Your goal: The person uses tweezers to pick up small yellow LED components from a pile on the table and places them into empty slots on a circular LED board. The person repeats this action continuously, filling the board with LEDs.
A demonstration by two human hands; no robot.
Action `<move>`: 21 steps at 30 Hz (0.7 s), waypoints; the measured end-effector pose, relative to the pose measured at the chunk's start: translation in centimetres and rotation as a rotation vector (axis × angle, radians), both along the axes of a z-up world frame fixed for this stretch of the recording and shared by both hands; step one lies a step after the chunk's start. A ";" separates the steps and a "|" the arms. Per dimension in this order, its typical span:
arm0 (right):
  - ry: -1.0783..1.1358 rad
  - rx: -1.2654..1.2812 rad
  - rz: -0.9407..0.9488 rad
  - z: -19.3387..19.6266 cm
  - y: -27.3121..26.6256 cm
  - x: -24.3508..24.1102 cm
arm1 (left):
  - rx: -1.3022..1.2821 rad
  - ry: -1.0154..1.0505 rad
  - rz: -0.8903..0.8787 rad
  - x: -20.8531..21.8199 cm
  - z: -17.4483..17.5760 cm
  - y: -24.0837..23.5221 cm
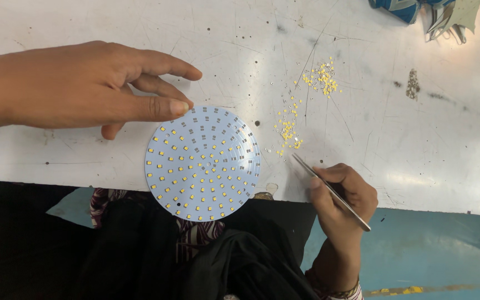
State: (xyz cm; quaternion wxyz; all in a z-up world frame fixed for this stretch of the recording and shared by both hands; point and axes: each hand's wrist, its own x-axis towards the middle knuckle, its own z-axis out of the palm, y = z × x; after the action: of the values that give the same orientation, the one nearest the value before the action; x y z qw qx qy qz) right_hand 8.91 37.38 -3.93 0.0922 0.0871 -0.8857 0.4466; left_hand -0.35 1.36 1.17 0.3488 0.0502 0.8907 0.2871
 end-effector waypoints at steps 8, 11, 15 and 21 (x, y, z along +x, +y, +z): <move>-0.005 0.110 0.070 0.5 -1.0 -0.4 | -0.048 -0.015 -0.011 0.0 0.1 0.2; -0.014 0.114 0.072 0.7 -1.2 -0.6 | -0.046 -0.028 -0.005 -0.1 0.1 0.2; -0.002 0.134 0.087 0.7 -1.3 -0.6 | -0.053 -0.021 -0.017 -0.1 0.1 0.2; -0.003 0.109 0.146 0.9 -0.9 -0.6 | -0.064 -0.006 -0.024 -0.1 0.0 0.2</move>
State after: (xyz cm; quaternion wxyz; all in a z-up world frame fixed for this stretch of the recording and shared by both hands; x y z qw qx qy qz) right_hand 8.29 36.45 -2.99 0.0534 0.1557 -0.9002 0.4032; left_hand -0.41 1.54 1.20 0.3566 0.0488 0.8976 0.2544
